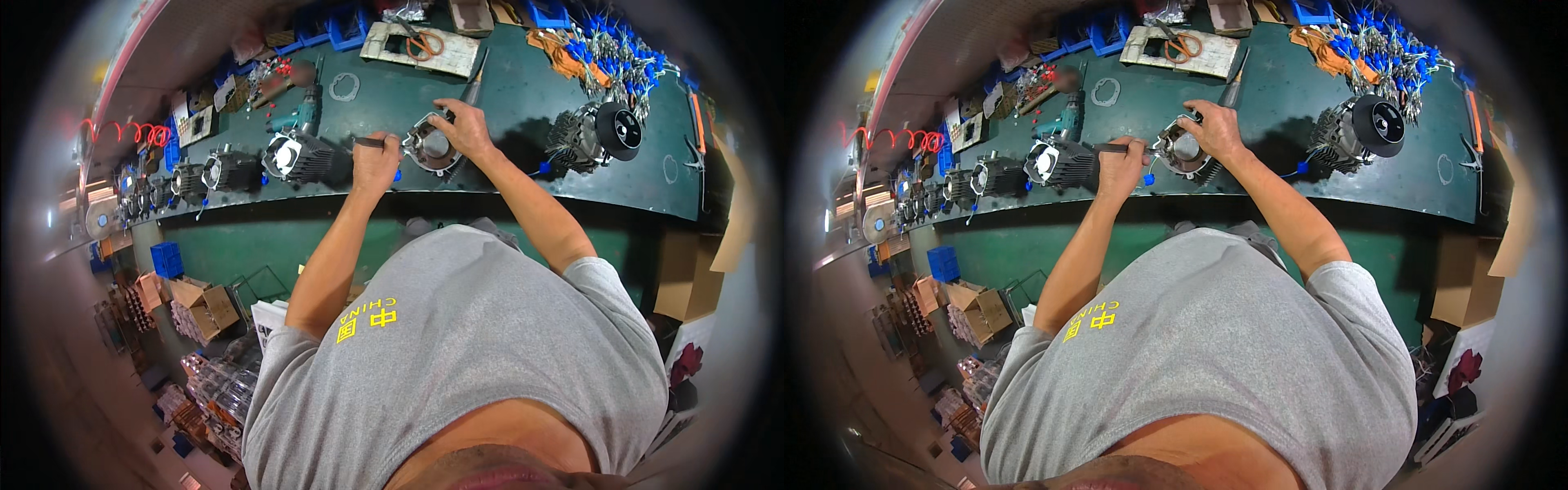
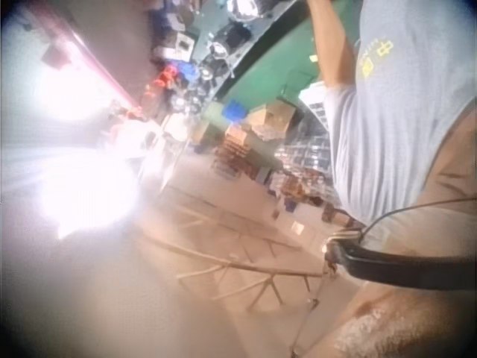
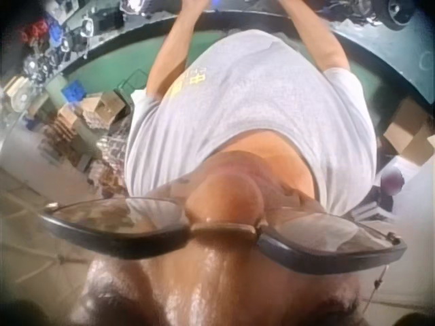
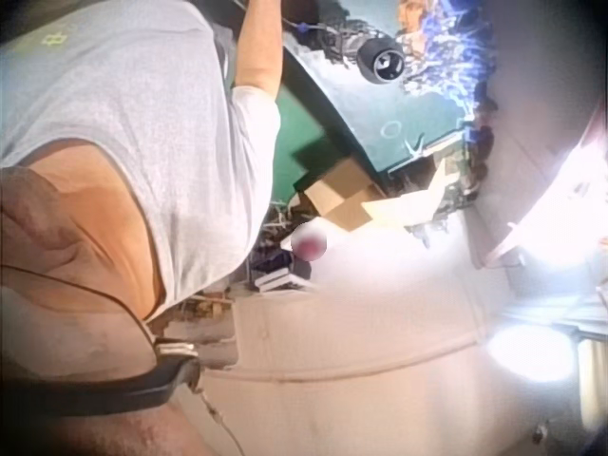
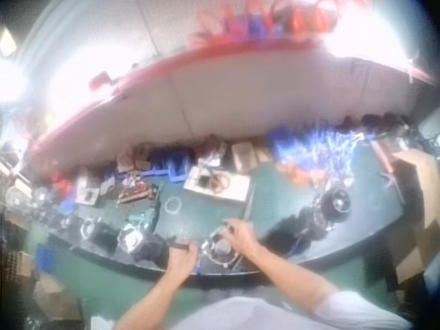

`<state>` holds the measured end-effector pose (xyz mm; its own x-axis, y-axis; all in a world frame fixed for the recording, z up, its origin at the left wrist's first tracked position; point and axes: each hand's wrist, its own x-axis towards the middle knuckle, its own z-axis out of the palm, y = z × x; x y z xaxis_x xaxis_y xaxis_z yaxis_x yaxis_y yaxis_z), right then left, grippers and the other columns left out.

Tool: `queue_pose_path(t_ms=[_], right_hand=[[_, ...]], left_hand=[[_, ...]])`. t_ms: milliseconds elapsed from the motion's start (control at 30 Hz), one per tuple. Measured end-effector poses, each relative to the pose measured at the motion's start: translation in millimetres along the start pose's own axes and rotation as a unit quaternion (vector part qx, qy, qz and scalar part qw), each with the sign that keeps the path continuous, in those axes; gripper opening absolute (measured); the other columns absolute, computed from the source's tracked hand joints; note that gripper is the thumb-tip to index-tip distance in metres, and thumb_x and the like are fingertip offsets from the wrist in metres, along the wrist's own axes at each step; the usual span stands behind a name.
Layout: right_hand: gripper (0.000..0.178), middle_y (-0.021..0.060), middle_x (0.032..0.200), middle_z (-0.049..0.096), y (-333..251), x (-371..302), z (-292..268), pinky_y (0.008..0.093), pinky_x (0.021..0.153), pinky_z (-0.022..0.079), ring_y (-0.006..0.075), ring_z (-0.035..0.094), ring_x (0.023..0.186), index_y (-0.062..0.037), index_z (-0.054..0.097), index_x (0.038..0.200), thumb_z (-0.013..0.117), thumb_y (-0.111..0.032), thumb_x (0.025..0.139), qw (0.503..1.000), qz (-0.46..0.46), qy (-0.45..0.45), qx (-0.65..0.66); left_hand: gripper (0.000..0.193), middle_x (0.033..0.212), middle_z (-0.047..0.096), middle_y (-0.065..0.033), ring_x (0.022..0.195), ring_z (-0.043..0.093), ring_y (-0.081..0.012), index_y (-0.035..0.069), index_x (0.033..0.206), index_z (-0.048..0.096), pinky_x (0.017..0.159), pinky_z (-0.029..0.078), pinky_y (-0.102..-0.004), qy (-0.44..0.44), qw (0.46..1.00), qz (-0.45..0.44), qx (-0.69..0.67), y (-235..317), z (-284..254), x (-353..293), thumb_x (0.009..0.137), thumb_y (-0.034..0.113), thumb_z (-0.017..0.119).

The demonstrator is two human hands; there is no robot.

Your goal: The person assembles electrical components on a workbench. They connect wires to motor housings, use a screwdriver to tighten parts, and use pliers to cut and strip wires. The person handles multiple motor units and organizes them on the table.

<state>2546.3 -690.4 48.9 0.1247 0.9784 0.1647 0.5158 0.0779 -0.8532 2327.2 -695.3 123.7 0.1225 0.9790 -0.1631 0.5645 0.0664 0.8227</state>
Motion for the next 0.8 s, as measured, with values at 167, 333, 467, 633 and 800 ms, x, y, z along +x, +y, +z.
queue_pose_path(t_ms=[167,333,467,633,800], right_hand=[[0.038,0.0146,0.113,0.075,2,-1,0,0.046,0.09,0.052,0.0342,0.071,0.103,-0.0087,0.074,0.116,0.079,-0.032,0.086,1.0,0.009,0.002,-0.007],[0.037,0.0129,0.113,0.075,9,0,7,0.046,0.089,0.051,0.0339,0.071,0.103,-0.0094,0.074,0.115,0.078,-0.033,0.087,1.0,-0.013,0.024,-0.002],[0.036,0.0108,0.112,0.076,11,0,8,0.0464,0.091,0.046,0.0322,0.071,0.103,-0.0106,0.074,0.116,0.078,-0.033,0.087,0.999,0.006,0.023,-0.037],[0.036,0.0105,0.11,0.076,11,-2,9,0.0457,0.093,0.043,0.0314,0.07,0.102,-0.0111,0.074,0.115,0.077,-0.035,0.089,0.999,0.001,0.017,-0.027],[0.035,0.0104,0.111,0.076,6,-3,6,0.0452,0.094,0.042,0.0309,0.07,0.103,-0.0112,0.074,0.115,0.077,-0.034,0.089,0.999,0.011,0.006,-0.035]], left_hand=[[0.031,0.067,0.068,-0.0176,0.062,0.068,-0.0208,-0.003,0.087,0.072,0.062,0.053,-0.04,0.018,0.997,0.048,0.062,-14,15,-2,0.094,0.025,0.06],[0.019,0.07,0.069,-0.0102,0.063,0.063,-0.013,-0.005,0.095,0.071,0.06,0.05,-0.0303,0.043,0.992,0.108,0.046,-9,31,-32,0.094,0.012,0.063],[0.021,0.07,0.069,-0.012,0.063,0.064,-0.0142,-0.005,0.099,0.072,0.062,0.051,-0.0308,0.057,0.99,0.099,0.089,-4,34,-37,0.094,0.013,0.063],[0.025,0.073,0.072,-0.012,0.067,0.068,-0.016,-0.005,0.101,0.074,0.065,0.053,-0.0315,0.031,0.995,0.044,0.088,2,21,-26,0.093,0.015,0.062],[0.025,0.075,0.074,-0.0098,0.066,0.068,-0.0147,-0.004,0.099,0.074,0.064,0.054,-0.0308,0.005,0.999,-0.009,0.04,-2,15,-12,0.093,0.016,0.061]])
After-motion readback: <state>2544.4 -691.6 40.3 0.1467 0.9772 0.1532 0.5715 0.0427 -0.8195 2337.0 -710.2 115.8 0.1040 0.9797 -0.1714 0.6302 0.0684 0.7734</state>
